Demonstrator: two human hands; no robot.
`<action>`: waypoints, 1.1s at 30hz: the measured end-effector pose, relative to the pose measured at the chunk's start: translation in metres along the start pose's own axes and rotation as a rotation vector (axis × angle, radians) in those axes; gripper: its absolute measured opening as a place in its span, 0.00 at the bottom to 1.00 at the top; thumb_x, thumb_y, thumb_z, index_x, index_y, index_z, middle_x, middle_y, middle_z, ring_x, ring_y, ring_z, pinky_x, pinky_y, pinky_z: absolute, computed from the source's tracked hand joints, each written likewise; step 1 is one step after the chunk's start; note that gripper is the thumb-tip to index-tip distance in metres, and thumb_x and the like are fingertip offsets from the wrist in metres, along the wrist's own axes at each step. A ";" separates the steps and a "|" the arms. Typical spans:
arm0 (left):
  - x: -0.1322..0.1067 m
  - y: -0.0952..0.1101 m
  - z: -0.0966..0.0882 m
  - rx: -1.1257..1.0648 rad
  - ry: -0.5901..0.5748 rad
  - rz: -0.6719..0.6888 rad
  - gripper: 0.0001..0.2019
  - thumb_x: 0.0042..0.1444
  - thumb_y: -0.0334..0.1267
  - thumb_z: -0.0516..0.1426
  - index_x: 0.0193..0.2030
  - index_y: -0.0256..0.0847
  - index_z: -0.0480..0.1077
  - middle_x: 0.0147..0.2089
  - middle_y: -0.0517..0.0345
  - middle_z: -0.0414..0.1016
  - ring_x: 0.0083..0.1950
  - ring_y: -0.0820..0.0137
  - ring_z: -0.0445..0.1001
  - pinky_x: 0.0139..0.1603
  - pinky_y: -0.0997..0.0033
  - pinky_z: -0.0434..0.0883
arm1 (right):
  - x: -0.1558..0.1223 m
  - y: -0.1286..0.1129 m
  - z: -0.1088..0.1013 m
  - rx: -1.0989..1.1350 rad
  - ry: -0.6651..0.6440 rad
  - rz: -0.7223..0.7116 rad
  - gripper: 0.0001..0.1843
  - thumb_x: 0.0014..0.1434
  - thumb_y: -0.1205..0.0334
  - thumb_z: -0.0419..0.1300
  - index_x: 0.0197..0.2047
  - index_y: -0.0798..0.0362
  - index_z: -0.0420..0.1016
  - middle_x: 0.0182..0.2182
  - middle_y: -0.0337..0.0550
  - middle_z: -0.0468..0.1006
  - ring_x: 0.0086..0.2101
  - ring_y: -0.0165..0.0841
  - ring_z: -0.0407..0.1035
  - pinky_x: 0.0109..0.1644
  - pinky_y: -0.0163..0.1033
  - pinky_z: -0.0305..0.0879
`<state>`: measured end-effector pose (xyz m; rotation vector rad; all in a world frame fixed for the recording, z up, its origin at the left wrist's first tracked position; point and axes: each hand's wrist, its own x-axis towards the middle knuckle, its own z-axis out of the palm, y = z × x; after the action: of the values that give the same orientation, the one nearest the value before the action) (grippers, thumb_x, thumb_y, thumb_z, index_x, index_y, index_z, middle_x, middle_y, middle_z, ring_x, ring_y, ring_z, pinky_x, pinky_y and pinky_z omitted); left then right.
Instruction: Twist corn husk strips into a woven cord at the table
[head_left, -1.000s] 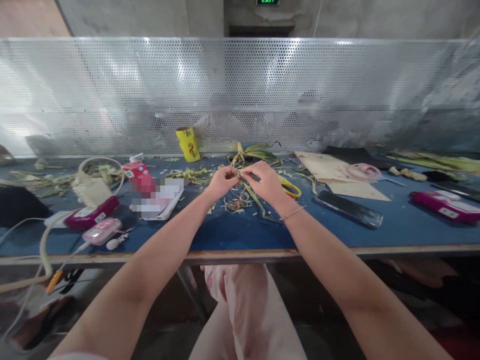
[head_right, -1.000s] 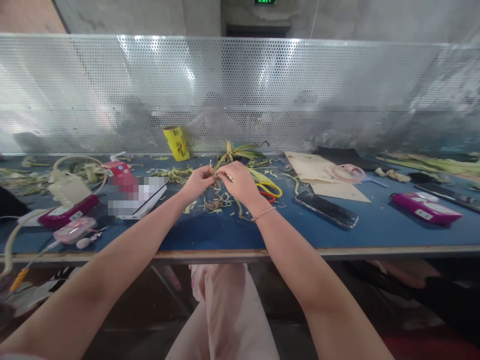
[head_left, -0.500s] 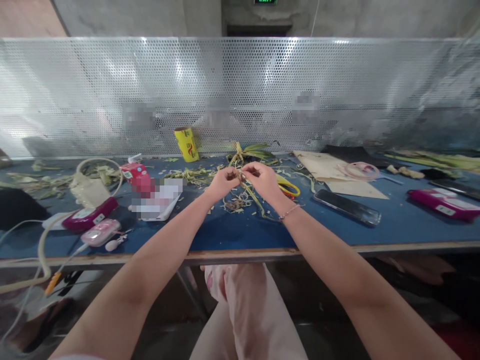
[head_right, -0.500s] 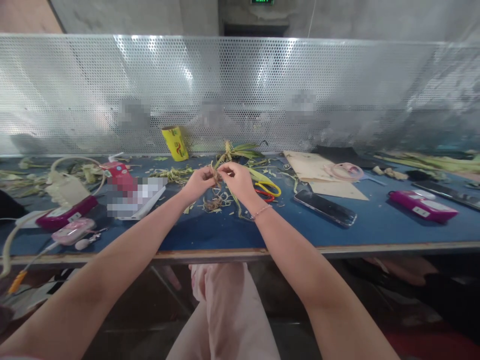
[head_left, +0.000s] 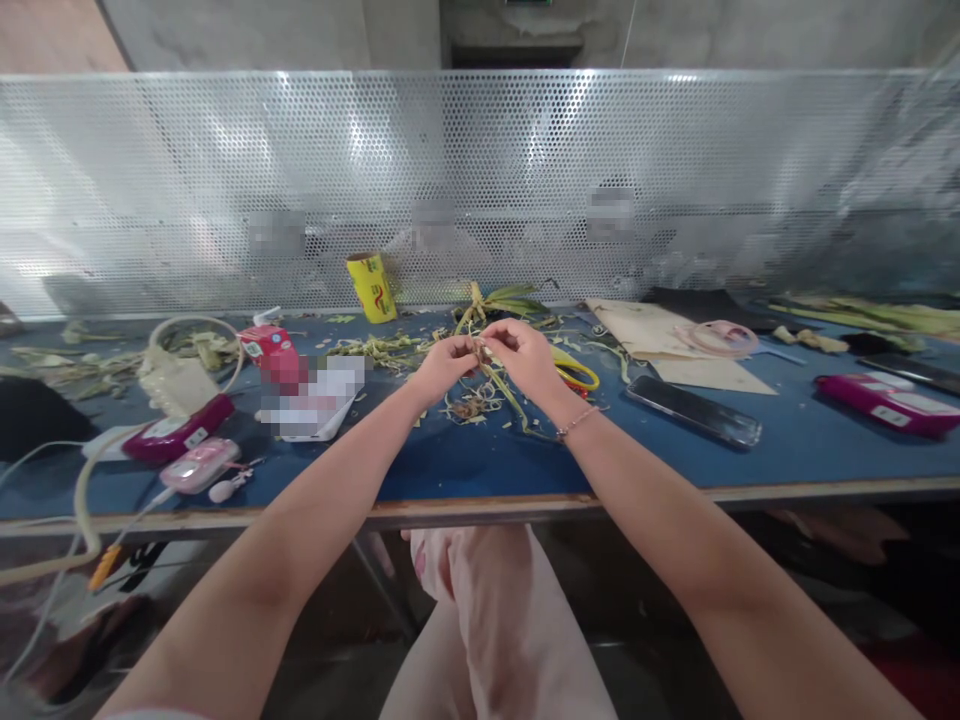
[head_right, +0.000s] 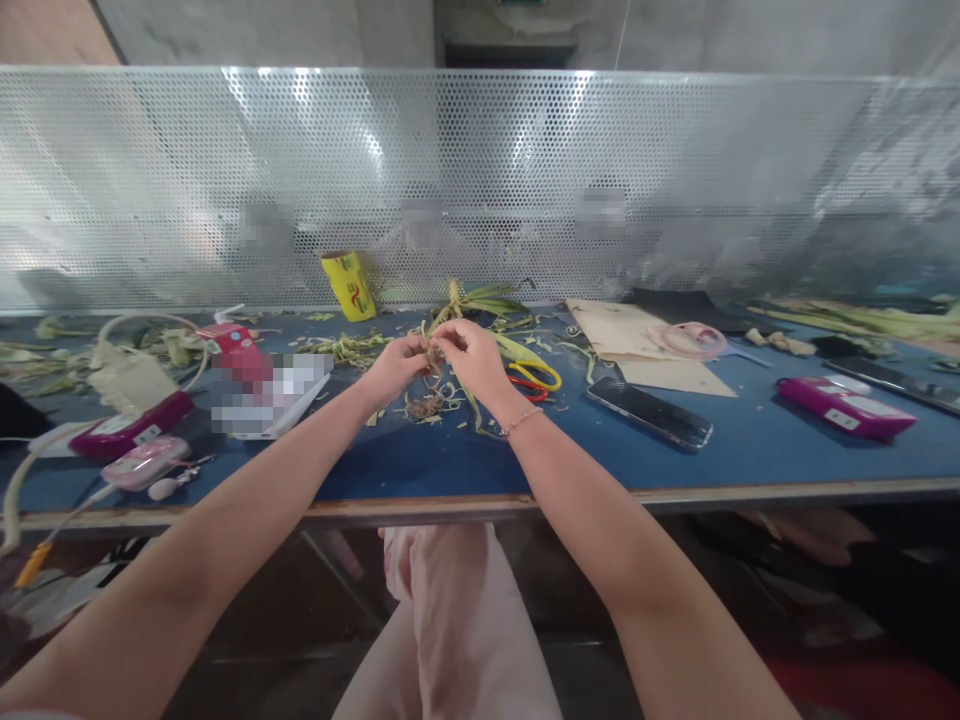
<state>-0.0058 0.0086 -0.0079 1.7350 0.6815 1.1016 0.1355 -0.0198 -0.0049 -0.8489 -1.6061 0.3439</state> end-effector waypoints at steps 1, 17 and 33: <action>0.000 0.001 0.000 0.005 -0.001 -0.002 0.04 0.41 0.32 0.56 0.25 0.35 0.65 0.23 0.63 0.66 0.25 0.80 0.65 0.28 0.78 0.63 | 0.000 0.000 0.000 -0.011 -0.001 0.003 0.03 0.51 0.65 0.56 0.31 0.54 0.70 0.29 0.41 0.74 0.30 0.30 0.68 0.37 0.39 0.67; -0.003 0.006 0.004 0.045 -0.001 0.033 0.05 0.43 0.33 0.56 0.22 0.36 0.62 0.19 0.65 0.63 0.22 0.81 0.61 0.26 0.78 0.60 | -0.001 0.007 0.004 -0.228 0.053 -0.140 0.04 0.54 0.63 0.56 0.30 0.53 0.70 0.30 0.42 0.72 0.32 0.31 0.66 0.34 0.37 0.65; -0.002 0.003 0.001 0.038 0.037 0.027 0.07 0.43 0.35 0.58 0.22 0.35 0.64 0.19 0.64 0.63 0.22 0.81 0.60 0.26 0.77 0.61 | 0.000 0.008 -0.010 -0.415 -0.145 -0.383 0.12 0.58 0.66 0.50 0.39 0.52 0.75 0.35 0.45 0.74 0.38 0.33 0.68 0.43 0.41 0.65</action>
<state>-0.0057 0.0057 -0.0061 1.7642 0.7078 1.1492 0.1473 -0.0165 -0.0073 -0.8120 -1.9677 -0.2124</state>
